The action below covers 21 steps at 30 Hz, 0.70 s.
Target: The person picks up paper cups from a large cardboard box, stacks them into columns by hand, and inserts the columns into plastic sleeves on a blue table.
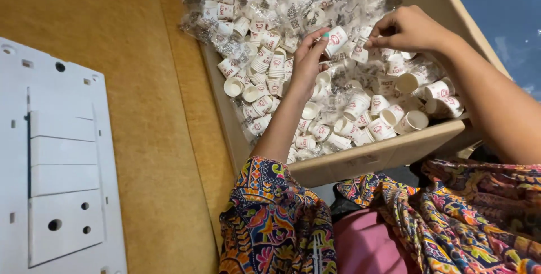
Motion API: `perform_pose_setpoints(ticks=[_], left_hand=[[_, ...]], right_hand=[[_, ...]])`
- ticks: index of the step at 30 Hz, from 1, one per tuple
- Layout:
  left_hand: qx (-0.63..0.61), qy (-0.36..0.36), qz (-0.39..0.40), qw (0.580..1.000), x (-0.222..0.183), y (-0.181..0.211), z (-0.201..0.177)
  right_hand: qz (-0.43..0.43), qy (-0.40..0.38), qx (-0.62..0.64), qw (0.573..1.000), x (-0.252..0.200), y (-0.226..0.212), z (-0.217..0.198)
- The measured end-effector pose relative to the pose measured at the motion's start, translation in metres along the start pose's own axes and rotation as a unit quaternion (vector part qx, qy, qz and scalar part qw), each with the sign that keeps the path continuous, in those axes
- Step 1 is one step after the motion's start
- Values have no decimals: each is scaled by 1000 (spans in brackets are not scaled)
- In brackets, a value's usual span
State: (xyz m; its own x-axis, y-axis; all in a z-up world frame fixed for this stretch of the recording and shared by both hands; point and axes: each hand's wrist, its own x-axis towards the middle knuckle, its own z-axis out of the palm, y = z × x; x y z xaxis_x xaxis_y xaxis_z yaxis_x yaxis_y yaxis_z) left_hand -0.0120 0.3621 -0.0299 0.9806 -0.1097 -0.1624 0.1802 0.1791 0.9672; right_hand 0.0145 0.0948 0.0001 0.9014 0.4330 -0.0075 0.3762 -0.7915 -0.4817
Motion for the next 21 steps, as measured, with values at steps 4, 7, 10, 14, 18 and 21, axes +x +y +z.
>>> perform_pose_setpoints(ticks=[4,7,10,14,18,21], left_hand=[[-4,-12,-27,1000,-7,2,8],[-11,-16,-29,999,0,-10,9],[-11,-42,-12,999,0,-13,4],[9,-78,-19,997,6,-24,1],[-33,-89,-38,995,4,-30,11],[-87,-86,-58,991,4,-34,12]], right_hand=[[-38,-12,135,990,0,5,9],[4,-110,252,961,-1,-11,7],[-85,-68,235,966,-7,-38,-3],[-164,9,304,938,1,-31,0],[-146,14,432,890,6,-27,16],[-124,13,458,880,8,-36,24]])
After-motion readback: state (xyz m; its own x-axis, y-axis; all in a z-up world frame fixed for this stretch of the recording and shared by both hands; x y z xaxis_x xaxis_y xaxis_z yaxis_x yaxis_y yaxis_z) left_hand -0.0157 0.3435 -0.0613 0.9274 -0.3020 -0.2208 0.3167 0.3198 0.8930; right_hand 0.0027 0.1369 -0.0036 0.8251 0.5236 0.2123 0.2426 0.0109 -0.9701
